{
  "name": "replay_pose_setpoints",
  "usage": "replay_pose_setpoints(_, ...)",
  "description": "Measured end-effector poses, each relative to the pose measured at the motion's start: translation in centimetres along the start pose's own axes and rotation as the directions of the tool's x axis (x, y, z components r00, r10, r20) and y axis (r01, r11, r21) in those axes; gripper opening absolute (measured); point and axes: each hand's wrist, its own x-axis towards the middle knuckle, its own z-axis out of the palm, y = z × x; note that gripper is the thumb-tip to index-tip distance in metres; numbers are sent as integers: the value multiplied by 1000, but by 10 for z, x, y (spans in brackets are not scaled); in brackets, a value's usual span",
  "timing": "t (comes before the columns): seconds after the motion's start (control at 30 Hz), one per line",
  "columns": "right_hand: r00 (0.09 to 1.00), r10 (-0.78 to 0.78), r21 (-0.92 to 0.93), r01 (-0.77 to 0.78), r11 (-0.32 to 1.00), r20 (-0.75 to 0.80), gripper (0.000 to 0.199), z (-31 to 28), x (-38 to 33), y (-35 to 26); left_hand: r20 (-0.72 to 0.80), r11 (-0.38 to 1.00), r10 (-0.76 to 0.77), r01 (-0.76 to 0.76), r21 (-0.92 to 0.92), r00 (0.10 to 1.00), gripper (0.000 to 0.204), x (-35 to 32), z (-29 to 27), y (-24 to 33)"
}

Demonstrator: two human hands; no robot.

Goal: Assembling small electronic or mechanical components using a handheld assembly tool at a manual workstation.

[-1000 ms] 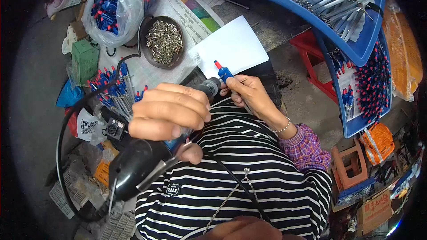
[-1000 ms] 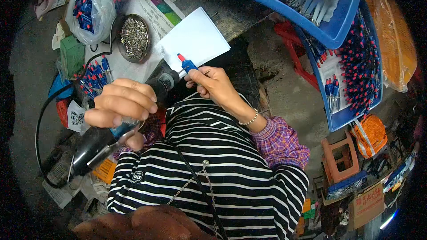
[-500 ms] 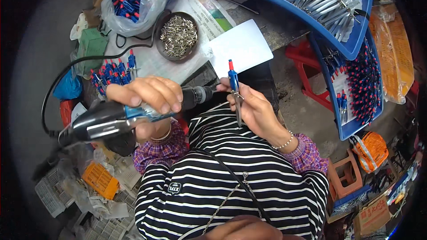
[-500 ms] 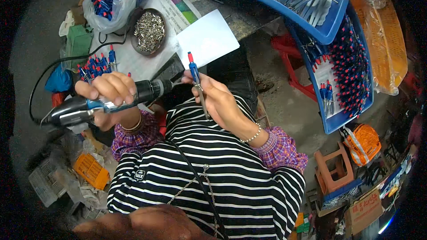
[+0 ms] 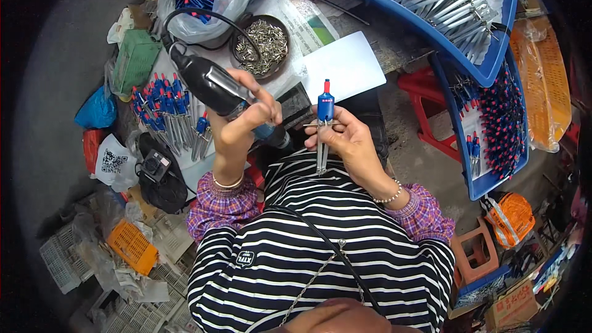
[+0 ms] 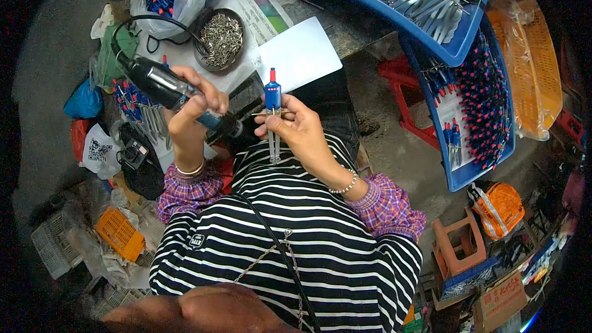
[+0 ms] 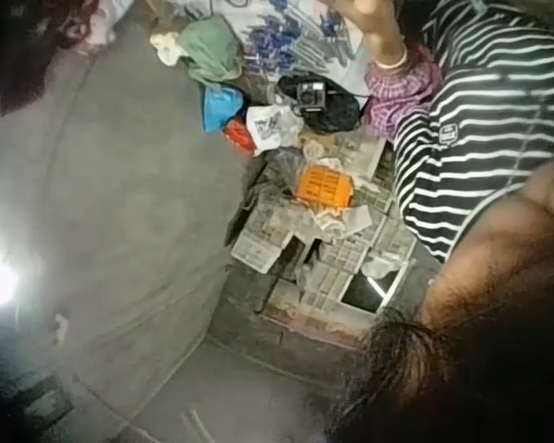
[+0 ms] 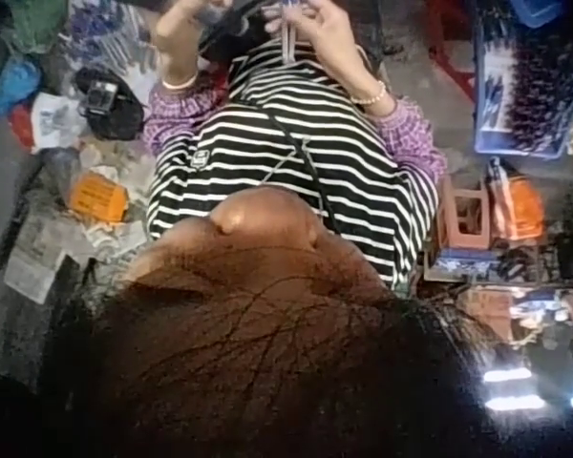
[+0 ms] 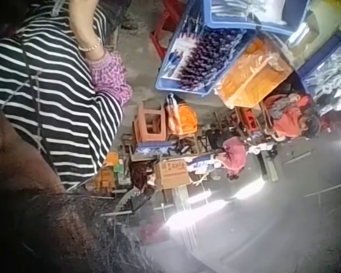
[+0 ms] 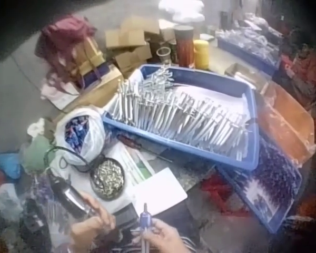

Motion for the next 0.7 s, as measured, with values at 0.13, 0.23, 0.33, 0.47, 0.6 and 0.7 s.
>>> replay_pose_setpoints(0.13,997,79,56,-79,995,-5,32,-2,0,-4,-10,1000,-10,10,-1,1000,34,2,0,-4)
replay_pose_setpoints(0.23,997,71,34,-71,997,-5,31,-5,1,-3,-18,1000,0,0,14,1000,34,3,0,-4)
replay_pose_setpoints(0.33,999,54,49,-54,997,-1,32,-6,2,-1,82,995,-31,23,96,996,30,3,-3,-3)
replay_pose_setpoints(0.47,1000,4,8,-5,1000,23,34,-10,3,4,86,996,-27,19,92,996,30,3,-3,-5)
replay_pose_setpoints(0.6,1000,-13,2,13,1000,14,33,-11,4,6,77,994,-34,26,102,996,31,3,-4,-6)
replay_pose_setpoints(0.7,1000,0,25,0,1000,12,37,-9,7,4,77,996,-48,41,85,996,31,4,-4,-6)
